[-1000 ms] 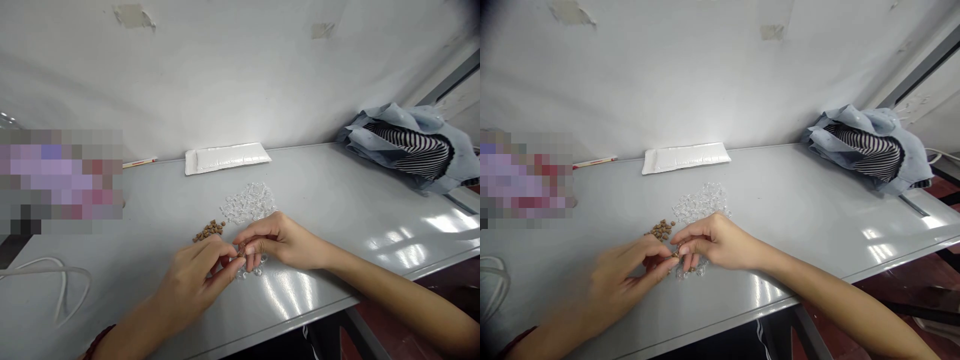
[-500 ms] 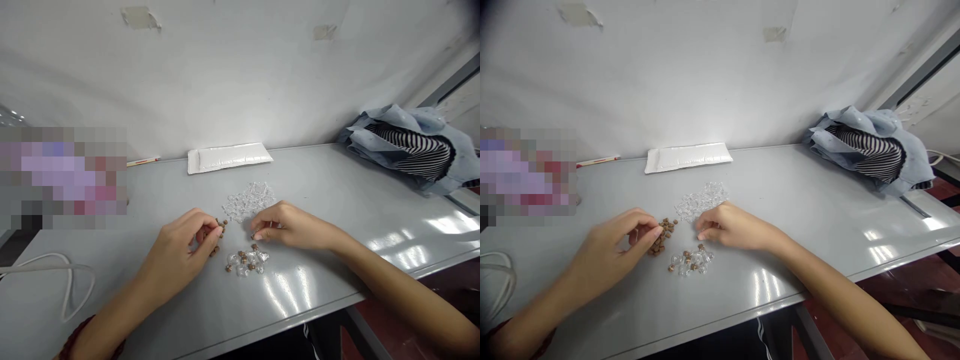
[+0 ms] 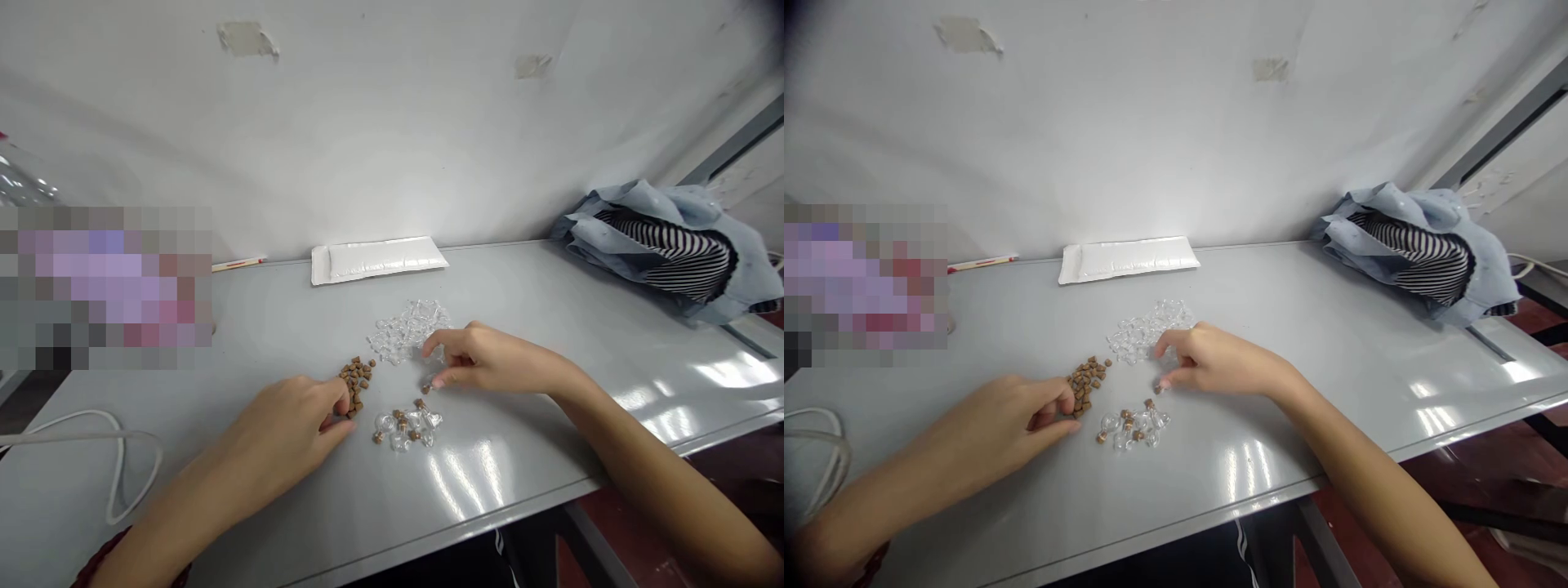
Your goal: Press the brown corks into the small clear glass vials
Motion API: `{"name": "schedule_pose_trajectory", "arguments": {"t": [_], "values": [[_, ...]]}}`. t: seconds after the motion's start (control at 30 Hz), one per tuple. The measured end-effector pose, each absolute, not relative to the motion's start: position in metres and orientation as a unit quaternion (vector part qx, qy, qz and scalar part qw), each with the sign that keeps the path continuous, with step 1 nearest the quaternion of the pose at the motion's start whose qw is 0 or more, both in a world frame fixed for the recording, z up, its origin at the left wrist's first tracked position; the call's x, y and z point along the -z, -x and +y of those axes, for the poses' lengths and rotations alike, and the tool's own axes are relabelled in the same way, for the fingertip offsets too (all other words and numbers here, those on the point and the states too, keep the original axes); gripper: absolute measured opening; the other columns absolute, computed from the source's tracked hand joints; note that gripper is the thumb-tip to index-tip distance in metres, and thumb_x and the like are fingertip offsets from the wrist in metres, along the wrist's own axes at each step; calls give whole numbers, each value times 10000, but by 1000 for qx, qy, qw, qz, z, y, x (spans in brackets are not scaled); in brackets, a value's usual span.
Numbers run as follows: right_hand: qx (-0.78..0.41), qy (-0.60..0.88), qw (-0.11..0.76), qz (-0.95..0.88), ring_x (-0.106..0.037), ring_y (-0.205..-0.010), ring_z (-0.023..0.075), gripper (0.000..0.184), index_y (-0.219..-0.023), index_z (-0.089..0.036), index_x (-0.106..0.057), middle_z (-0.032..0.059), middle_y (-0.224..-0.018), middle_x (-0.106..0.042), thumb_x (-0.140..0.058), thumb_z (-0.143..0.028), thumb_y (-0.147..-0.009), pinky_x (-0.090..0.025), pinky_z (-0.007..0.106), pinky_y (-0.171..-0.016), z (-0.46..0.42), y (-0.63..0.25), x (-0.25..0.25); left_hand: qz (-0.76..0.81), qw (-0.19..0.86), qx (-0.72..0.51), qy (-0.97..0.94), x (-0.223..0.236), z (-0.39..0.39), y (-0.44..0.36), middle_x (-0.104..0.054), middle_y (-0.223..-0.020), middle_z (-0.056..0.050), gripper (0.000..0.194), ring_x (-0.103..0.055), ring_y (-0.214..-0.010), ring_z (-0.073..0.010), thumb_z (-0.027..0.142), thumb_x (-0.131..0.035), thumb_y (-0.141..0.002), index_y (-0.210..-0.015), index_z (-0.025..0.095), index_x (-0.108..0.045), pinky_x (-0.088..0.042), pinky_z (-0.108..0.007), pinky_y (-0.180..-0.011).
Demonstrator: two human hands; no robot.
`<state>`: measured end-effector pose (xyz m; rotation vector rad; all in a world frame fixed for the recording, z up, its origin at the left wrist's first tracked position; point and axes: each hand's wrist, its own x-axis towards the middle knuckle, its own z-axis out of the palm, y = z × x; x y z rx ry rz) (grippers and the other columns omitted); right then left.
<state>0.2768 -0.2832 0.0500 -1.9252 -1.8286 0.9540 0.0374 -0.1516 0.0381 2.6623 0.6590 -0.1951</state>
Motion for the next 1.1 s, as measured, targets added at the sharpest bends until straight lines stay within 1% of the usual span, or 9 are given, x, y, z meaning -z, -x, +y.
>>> {"name": "schedule_pose_trajectory", "arguments": {"t": [0.1,0.2,0.3,0.4,0.53,0.67,0.83,0.97,1.1], "values": [[-295,695,192,-628,-391,-463,80,183,-961,-148,-613,-64,-529,-488,-548,-303,-889,-303,219,-483,-284,-284,-53,231,176,68,-954,-37,-154,-40,-591,-599,18,139,-518,-504,-155,226,-505,-819,-712,212,-593,-292,-252,-495],[-268,713,198,-617,-387,-456,76,142,-879,-152,-620,-59,-517,-490,-523,-255,-876,-296,215,-482,-284,-290,-55,228,169,59,-957,-35,-156,-42,-589,-604,15,137,-523,-506,-158,223,-491,-833,-724,208,-573,-286,-255,-496],[-263,709,173,-631,-389,-463,78,145,-841,-161,-643,-50,-525,-500,-507,-212,-849,-289,213,-481,-285,-294,-54,225,165,64,-958,-34,-156,-43,-596,-618,13,142,-535,-522,-167,220,-480,-848,-724,211,-548,-279,-257,-500],[-278,695,143,-647,-394,-471,81,174,-897,-171,-654,-51,-534,-508,-492,-179,-836,-295,217,-495,-284,-296,-52,219,154,73,-961,-33,-157,-43,-599,-615,11,167,-543,-527,-176,223,-459,-867,-721,213,-539,-265,-260,-499],[-261,698,108,-658,-342,-468,82,226,-954,-185,-647,-64,-530,-462,-479,-131,-812,-287,221,-495,-284,-296,-48,210,124,90,-966,-32,-158,-42,-626,-637,-13,206,-572,-547,-201,221,-421,-887,-740,209,-565,-249,-279,-506],[-241,697,85,-670,-329,-493,85,237,-876,-195,-646,-52,-563,-457,-448,-95,-791,-272,227,-503,-284,-295,-43,206,107,104,-967,-32,-159,-40,-653,-680,-30,226,-609,-595,-226,212,-395,-895,-747,207,-566,-250,-294,-523],[-221,697,75,-678,-349,-511,89,207,-779,-179,-616,-40,-574,-463,-446,-62,-767,-282,239,-524,-284,-291,-40,212,120,106,-964,-33,-158,-40,-654,-681,-30,225,-615,-610,-215,190,-404,-875,-734,204,-579,-270,-290,-527],[-212,665,153,-700,-462,-643,103,163,-851,-164,-625,5,-784,-558,-517,-70,-773,-353,235,-597,-285,-286,-43,226,179,65,-955,-36,-158,-41,-613,-629,10,175,-552,-548,-160,210,-453,-852,-721,202,-569,-314,-263,-519],[-222,616,280,-702,-517,-773,118,131,-953,-179,-610,33,-940,-523,-579,-138,-833,-419,225,-651,-286,-269,-43,192,321,-31,-927,-41,-163,-43,-633,-720,37,140,-559,-625,-121,274,-484,-877,-824,224,-603,-407,-213,-574]]}}
